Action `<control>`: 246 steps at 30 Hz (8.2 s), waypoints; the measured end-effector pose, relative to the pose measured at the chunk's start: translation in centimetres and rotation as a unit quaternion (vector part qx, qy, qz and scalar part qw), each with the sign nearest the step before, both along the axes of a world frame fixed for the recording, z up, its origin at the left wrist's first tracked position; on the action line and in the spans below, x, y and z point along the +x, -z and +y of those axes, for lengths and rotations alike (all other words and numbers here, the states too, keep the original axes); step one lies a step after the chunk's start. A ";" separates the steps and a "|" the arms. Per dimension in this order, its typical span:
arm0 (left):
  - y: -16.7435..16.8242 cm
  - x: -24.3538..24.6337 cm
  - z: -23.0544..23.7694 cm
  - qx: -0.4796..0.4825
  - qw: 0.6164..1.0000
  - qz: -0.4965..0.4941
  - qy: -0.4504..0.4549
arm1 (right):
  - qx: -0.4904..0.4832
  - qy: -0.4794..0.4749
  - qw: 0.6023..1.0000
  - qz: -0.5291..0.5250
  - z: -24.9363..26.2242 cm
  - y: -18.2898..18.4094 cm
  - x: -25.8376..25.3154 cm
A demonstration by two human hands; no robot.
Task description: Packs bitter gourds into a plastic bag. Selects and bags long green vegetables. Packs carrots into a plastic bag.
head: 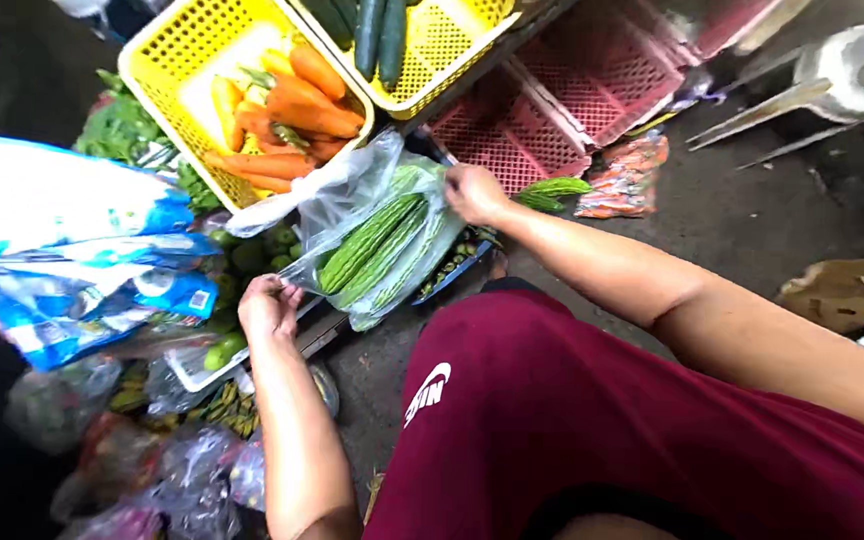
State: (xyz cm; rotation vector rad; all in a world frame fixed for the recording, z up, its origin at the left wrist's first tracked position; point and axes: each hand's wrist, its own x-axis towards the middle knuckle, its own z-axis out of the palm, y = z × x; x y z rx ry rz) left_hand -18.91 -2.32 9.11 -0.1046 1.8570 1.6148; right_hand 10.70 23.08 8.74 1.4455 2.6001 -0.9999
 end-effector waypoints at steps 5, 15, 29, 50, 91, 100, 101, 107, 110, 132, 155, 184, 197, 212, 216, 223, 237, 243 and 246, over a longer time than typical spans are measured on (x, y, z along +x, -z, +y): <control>-0.3 1.7 0.6 0.153 0.986 -0.018 -0.058 | 0.016 0.139 0.990 0.013 4.8 -0.7 2.9; -4.2 2.8 -0.9 0.068 0.913 0.395 0.075 | -0.077 0.250 0.945 0.194 8.5 -3.8 2.0; -1.0 11.2 11.9 -0.150 0.595 0.587 0.529 | 0.036 -0.118 0.991 -0.050 -3.3 -1.5 -2.3; -7.0 5.2 9.8 -0.131 0.695 0.446 0.548 | -0.044 -0.327 0.936 -0.124 -1.6 -8.3 -7.5; 11.4 45.4 39.3 -0.099 0.477 0.339 0.805 | -0.257 0.217 0.936 -0.106 18.0 5.9 36.1; 8.2 40.9 36.2 -0.139 0.694 0.238 0.665 | -0.228 0.015 0.956 -0.186 21.6 7.2 34.2; 7.8 40.0 35.2 -0.140 0.709 0.234 0.650 | -0.220 -0.016 0.956 -0.192 21.8 8.0 33.6; 6.4 36.2 28.8 -0.149 0.793 0.212 0.551 | -0.178 -0.106 0.938 -0.278 21.6 6.6 30.9; 4.9 35.2 24.7 -0.165 0.823 0.198 0.506 | -0.180 -0.098 0.935 -0.290 21.3 6.7 30.2; 1.3 9.2 6.4 -0.396 0.807 0.314 0.306 | -0.094 -0.371 0.920 0.085 3.8 -2.9 -1.5; -10.8 5.1 4.4 -0.328 0.678 0.413 0.512 | -0.202 -0.136 0.970 0.012 2.1 -0.6 10.3; 1.5 37.7 27.5 -0.223 0.891 0.248 0.308 | -0.543 0.382 0.712 0.230 21.2 6.8 14.6; 8.5 39.8 28.2 -0.430 0.768 0.075 0.469 | -0.408 -0.006 0.878 -0.250 18.8 13.9 14.3; 10.0 40.7 26.3 -0.337 0.849 0.097 0.395 | -0.321 -0.062 0.906 -0.268 19.6 16.1 14.3; 9.7 41.7 26.1 -0.325 0.851 0.111 0.398 | -0.339 -0.038 0.904 -0.259 19.8 15.1 15.0; 10.1 41.1 25.4 -0.269 0.892 0.053 0.360 | -0.240 -0.175 0.906 -0.303 19.9 16.4 15.5; 10.0 38.8 25.8 -0.288 0.851 0.068 0.434 | -0.223 -0.130 0.925 -0.279 19.8 14.9 16.0; 9.1 39.4 26.2 -0.298 0.837 0.124 0.443 | -0.225 -0.126 0.939 -0.226 20.3 17.0 17.5; 7.2 38.2 25.1 -0.297 0.799 0.185 0.489 | -0.229 -0.104 0.949 -0.192 20.1 15.9 17.6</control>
